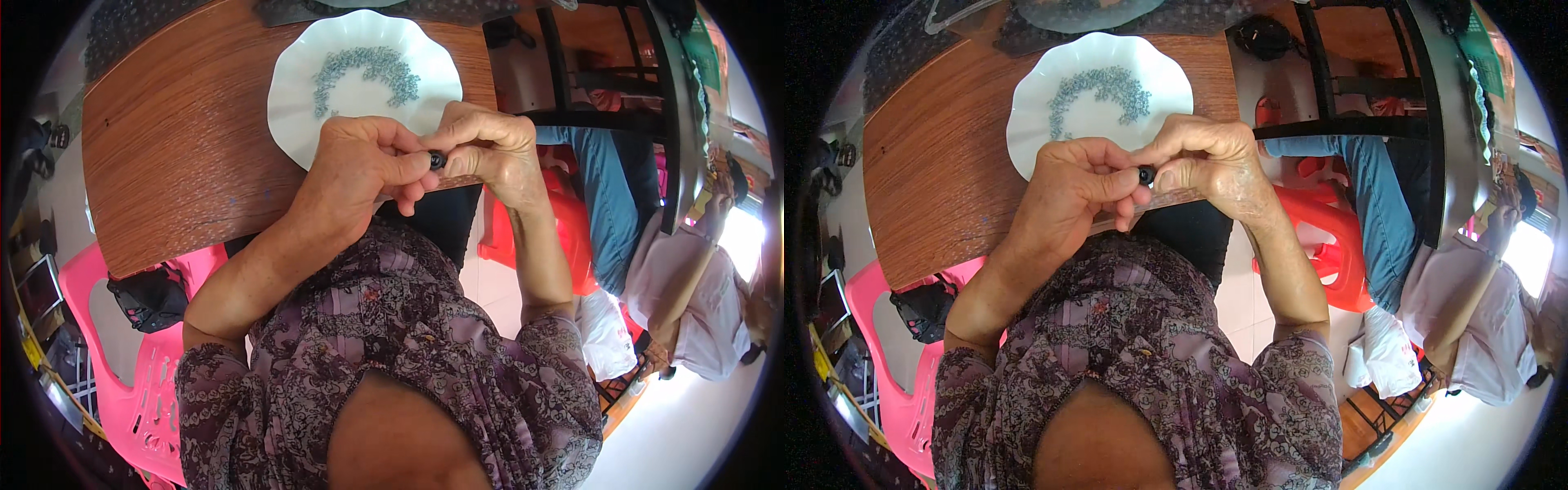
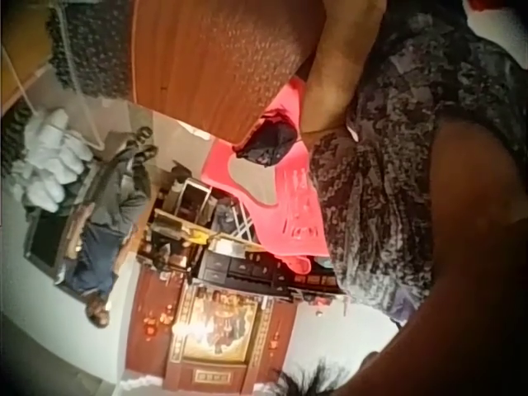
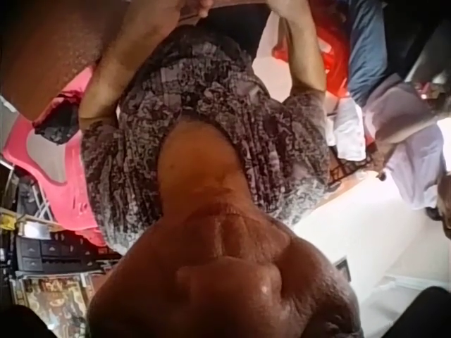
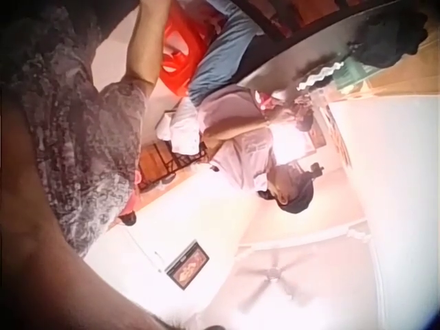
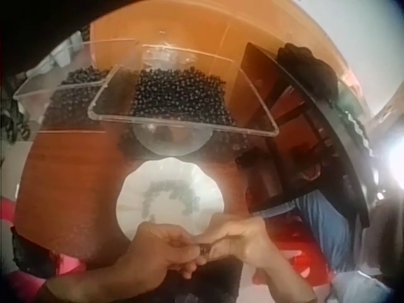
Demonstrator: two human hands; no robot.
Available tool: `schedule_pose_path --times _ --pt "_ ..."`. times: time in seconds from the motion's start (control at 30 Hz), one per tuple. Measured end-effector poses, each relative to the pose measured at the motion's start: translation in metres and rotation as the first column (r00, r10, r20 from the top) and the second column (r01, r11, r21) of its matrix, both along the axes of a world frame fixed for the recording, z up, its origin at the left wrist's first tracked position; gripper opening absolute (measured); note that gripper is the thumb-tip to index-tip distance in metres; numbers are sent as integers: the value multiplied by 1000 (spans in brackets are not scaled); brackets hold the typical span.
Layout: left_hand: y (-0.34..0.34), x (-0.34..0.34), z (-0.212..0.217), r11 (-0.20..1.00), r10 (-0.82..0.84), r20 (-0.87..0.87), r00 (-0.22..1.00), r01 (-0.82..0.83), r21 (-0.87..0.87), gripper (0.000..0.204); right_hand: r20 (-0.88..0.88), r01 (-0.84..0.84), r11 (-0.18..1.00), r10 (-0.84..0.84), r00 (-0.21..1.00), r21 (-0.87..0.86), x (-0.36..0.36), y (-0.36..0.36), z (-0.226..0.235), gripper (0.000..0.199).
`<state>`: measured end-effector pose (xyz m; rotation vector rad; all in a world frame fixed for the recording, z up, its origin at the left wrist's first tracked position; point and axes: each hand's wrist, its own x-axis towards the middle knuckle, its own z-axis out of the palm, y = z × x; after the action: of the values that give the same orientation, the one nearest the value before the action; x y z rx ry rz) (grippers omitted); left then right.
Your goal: Sorting small black items from a container onto a white plate, inspecting each one manually.
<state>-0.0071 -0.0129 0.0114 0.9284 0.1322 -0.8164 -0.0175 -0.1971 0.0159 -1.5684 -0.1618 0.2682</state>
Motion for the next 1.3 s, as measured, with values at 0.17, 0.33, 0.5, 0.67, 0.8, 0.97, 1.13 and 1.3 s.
schedule_pose_path --times 0.17,0.33,0.5,0.67,0.8,0.97,1.13,1.3 --pt "-3 -4 -5 998 52 -12 999 -51 46 8 64 -21 1000 22 998 -19 -3 -1 -10 21" --pt "-5 -4 -4 995 63 16 998 -64 77 5 84 -5 1000 7 996 -27 -3 0 -11 23" --pt "-5 -1 0 995 62 45 997 -66 77 4 131 -3 999 8 991 -36 0 -1 -9 23" --pt "9 5 7 994 4 105 994 -15 107 7 173 46 989 -21 985 -138 -2 10 2 30" --pt "29 1 15 994 -40 -18 999 42 99 12 131 52 988 -33 991 -146 -7 23 9 31" --pt "50 -1 31 991 11 95 995 -23 133 14 161 39 992 -20 987 -118 -10 35 13 28" --pt "84 44 66 688 187 849 494 -683 246 16 352 273 890 -140 925 -364 4 21 0 22" --pt "157 140 91 504 -134 991 29 -859 93 25 472 263 836 -5 882 -482 14 36 -2 23"
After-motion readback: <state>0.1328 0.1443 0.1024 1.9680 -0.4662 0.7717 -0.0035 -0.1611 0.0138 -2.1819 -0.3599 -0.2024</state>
